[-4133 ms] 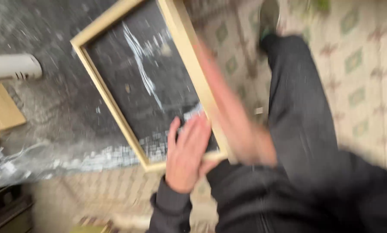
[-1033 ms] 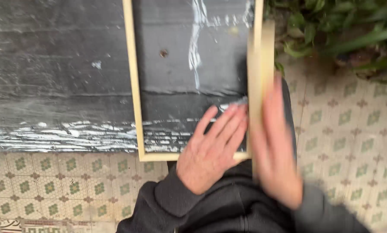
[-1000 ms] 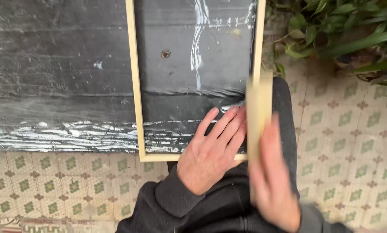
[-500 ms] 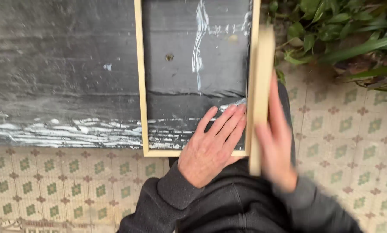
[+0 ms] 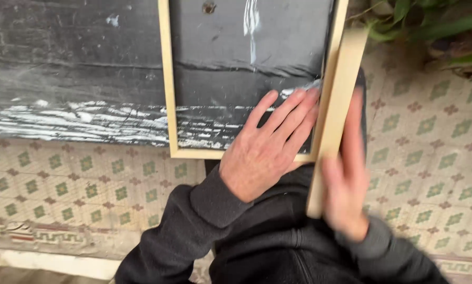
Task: The person is sanding the edges of wooden frame components with a sanding block and checking their alignment.
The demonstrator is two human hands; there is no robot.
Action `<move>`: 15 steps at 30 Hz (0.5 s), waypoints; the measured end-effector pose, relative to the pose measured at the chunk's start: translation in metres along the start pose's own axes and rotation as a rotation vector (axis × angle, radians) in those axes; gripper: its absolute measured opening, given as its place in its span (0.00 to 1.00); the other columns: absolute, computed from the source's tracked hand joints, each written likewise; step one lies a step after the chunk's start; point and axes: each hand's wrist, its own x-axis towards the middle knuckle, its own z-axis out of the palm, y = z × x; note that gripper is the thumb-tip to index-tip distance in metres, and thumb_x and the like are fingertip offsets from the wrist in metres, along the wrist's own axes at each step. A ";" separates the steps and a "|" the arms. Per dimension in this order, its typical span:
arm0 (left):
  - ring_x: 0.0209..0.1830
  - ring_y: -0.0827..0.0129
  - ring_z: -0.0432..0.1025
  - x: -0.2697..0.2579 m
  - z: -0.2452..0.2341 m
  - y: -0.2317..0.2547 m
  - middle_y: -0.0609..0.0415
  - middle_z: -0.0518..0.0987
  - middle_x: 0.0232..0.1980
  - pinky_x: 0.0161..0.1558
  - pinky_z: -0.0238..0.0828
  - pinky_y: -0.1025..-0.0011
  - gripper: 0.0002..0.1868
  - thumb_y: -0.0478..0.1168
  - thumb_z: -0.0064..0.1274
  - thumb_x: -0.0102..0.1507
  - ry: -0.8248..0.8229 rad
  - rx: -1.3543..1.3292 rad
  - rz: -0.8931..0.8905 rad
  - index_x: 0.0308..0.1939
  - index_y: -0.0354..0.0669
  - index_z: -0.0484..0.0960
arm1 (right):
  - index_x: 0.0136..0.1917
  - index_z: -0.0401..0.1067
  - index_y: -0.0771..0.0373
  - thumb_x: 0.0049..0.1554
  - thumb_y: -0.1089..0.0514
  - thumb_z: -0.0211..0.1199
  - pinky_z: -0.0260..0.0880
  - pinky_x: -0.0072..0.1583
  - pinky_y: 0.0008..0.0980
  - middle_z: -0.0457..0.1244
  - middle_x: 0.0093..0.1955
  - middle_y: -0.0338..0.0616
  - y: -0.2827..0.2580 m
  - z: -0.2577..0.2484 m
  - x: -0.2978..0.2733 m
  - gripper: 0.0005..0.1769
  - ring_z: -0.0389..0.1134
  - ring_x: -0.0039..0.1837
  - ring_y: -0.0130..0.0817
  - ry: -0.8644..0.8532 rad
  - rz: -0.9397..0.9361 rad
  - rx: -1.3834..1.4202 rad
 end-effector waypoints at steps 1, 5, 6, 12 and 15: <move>0.83 0.59 0.50 0.001 -0.004 0.000 0.47 0.58 0.82 0.82 0.44 0.52 0.51 0.57 0.64 0.56 -0.008 0.064 0.020 0.76 0.35 0.64 | 0.86 0.41 0.68 0.74 0.54 0.47 0.43 0.85 0.33 0.41 0.89 0.50 -0.004 -0.001 0.010 0.34 0.41 0.88 0.38 0.010 -0.052 -0.119; 0.83 0.60 0.51 0.004 0.002 0.003 0.47 0.58 0.82 0.82 0.45 0.52 0.52 0.59 0.64 0.55 -0.020 0.007 0.015 0.76 0.35 0.64 | 0.67 0.63 0.68 0.81 0.53 0.55 0.60 0.62 0.32 0.61 0.57 0.49 0.083 -0.033 0.123 0.15 0.63 0.59 0.42 0.110 -0.096 -0.257; 0.83 0.59 0.50 0.001 0.002 0.005 0.46 0.58 0.82 0.81 0.45 0.52 0.52 0.59 0.63 0.56 -0.017 0.019 0.020 0.77 0.33 0.64 | 0.66 0.61 0.65 0.82 0.54 0.55 0.61 0.62 0.35 0.59 0.56 0.48 0.088 -0.035 0.117 0.11 0.61 0.58 0.41 0.090 -0.166 -0.289; 0.83 0.58 0.51 0.003 0.007 -0.004 0.45 0.61 0.81 0.82 0.44 0.51 0.44 0.58 0.59 0.64 0.054 -0.029 0.004 0.75 0.33 0.65 | 0.84 0.39 0.72 0.65 0.68 0.48 0.34 0.86 0.48 0.34 0.88 0.64 0.005 -0.005 -0.048 0.37 0.33 0.90 0.58 -0.142 -0.096 -0.370; 0.83 0.58 0.53 0.009 0.005 -0.003 0.45 0.61 0.80 0.81 0.45 0.51 0.43 0.56 0.59 0.63 0.060 -0.011 0.025 0.75 0.34 0.66 | 0.83 0.44 0.70 0.65 0.69 0.51 0.36 0.85 0.50 0.38 0.86 0.66 0.005 -0.009 -0.005 0.36 0.34 0.89 0.63 -0.141 -0.237 -0.476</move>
